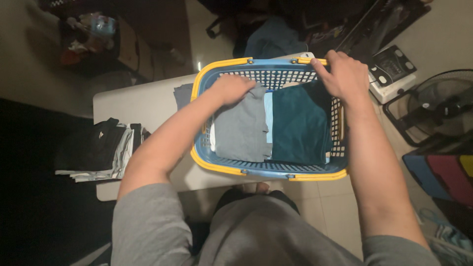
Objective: The person folds various garments on a white table and places them into a blue and yellow laundry basket. They handle shirts and other clothing items one at a time, folding each before stacking them in the basket.
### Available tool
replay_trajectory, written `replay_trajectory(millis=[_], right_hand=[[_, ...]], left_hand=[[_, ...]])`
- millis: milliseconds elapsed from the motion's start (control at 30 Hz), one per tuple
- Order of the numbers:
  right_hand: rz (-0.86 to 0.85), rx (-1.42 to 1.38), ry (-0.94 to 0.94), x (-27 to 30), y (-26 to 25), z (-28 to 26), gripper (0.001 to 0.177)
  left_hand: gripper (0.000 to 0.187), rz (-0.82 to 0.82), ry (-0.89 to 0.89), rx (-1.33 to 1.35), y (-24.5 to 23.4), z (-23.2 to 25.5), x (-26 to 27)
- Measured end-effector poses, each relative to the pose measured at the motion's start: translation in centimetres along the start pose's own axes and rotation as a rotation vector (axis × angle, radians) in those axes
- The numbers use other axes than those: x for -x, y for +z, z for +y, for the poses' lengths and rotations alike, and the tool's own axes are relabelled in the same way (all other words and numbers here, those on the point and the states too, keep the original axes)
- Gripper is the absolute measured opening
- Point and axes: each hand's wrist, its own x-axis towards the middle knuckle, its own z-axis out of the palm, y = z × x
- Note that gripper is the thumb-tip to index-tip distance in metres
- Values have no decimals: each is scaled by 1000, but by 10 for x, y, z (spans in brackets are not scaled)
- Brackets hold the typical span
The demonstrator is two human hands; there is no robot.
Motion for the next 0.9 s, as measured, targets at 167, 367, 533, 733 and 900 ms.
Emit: replay_trajectory(millis=[167,367,533,733,900], right_hand=[[-9,-3,3,2,1,2,58],[109,-1,-81,1,-4,-3,48],[460,55,-531,10,-8,-24,22],[-80,-4,-1061,19,53,-108,35],[-185,-19,-894,7,110,-138,39]], left_hand=[[19,250,130,-90,-8,4,9],[28,506,21,35,-28,21,33],[33,-70,-541,169,-8,48,72],[44,-359,-488,239,34,61,105],[70,-385,-614,355,54,68,104]])
